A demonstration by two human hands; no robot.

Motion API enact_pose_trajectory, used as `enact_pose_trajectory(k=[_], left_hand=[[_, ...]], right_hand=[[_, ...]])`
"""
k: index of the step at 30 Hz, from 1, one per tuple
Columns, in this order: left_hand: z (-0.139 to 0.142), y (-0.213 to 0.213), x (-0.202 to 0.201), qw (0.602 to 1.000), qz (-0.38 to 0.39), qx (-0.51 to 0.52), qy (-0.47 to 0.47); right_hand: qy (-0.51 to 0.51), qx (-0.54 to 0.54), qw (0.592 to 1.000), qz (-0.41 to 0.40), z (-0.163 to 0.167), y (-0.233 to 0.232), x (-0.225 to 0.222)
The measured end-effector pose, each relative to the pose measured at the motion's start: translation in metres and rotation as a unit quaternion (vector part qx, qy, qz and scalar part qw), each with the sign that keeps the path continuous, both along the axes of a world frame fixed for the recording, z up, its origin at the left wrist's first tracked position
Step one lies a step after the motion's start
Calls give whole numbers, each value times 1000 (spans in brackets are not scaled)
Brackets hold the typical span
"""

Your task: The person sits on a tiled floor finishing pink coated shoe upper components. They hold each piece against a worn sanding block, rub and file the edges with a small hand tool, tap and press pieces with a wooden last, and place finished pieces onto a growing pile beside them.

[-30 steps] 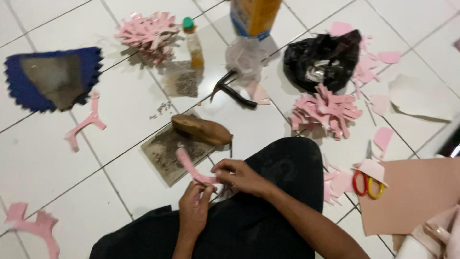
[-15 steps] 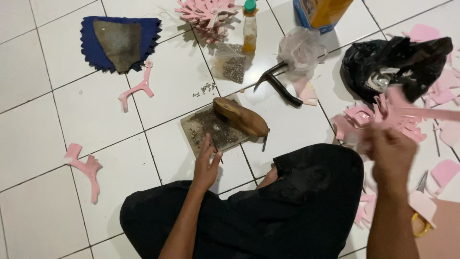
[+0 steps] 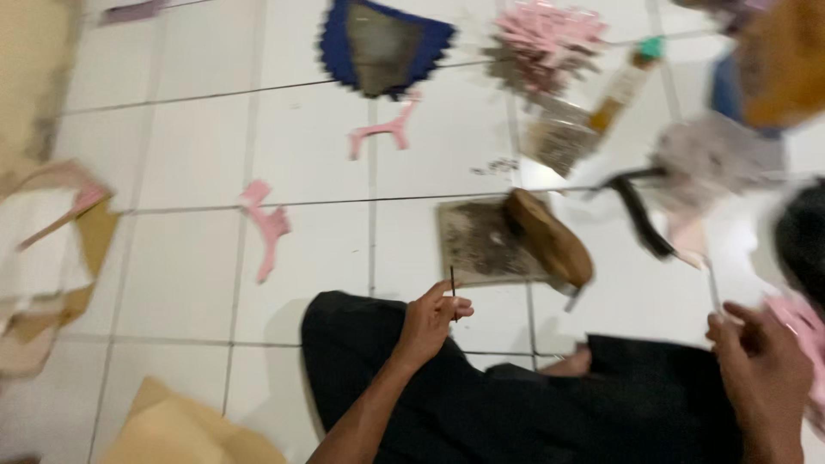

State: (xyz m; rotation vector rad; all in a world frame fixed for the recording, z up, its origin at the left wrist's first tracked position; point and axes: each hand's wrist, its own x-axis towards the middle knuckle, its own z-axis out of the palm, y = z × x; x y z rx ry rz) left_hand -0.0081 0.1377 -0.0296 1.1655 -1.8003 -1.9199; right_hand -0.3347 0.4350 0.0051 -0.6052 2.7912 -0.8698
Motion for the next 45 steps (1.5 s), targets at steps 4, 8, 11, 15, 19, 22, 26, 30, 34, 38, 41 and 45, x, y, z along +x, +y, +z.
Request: enact_pose_trajectory(k=[4, 8, 11, 15, 19, 22, 26, 30, 34, 38, 41, 45], left_hand=[[4, -86, 79, 960, 231, -157, -6], [-4, -172, 165, 851, 380, -315, -179], [-17, -214, 195, 796, 370, -291, -381], [-27, -237, 205, 778, 350, -258, -453], [-27, -239, 207, 779, 339, -328, -414], [-18, -245, 207, 812, 368, -369, -263], [-8, -254, 201, 872, 400, -244, -145], [-1, -239, 184, 889, 453, -48, 38], [7, -184, 128, 880, 395, 109, 241], [18, -105, 40, 892, 317, 180, 269], [28, -61, -6, 916, 277, 148, 249], [34, -44, -12, 956, 213, -35, 199]], right_hand=[[-166, -23, 973, 157, -30, -111, 32], [-134, 37, 960, 241, -90, -173, 56], [-30, 11, 945, 324, -125, -191, 69], [3, 20, 960, 280, -139, -201, 78], [-43, -150, 939, 306, -135, -194, 75], [-20, -71, 954, 290, -132, -186, 74], [-5, -29, 967, 255, -136, -180, 72], [-77, 59, 960, 261, -123, -177, 66], [-143, 52, 961, 229, -75, -189, 86], [-280, -94, 906, 304, -23, -233, 147], [-373, -188, 865, 280, -3, -266, 181], [-397, -261, 851, 224, -15, -278, 177]])
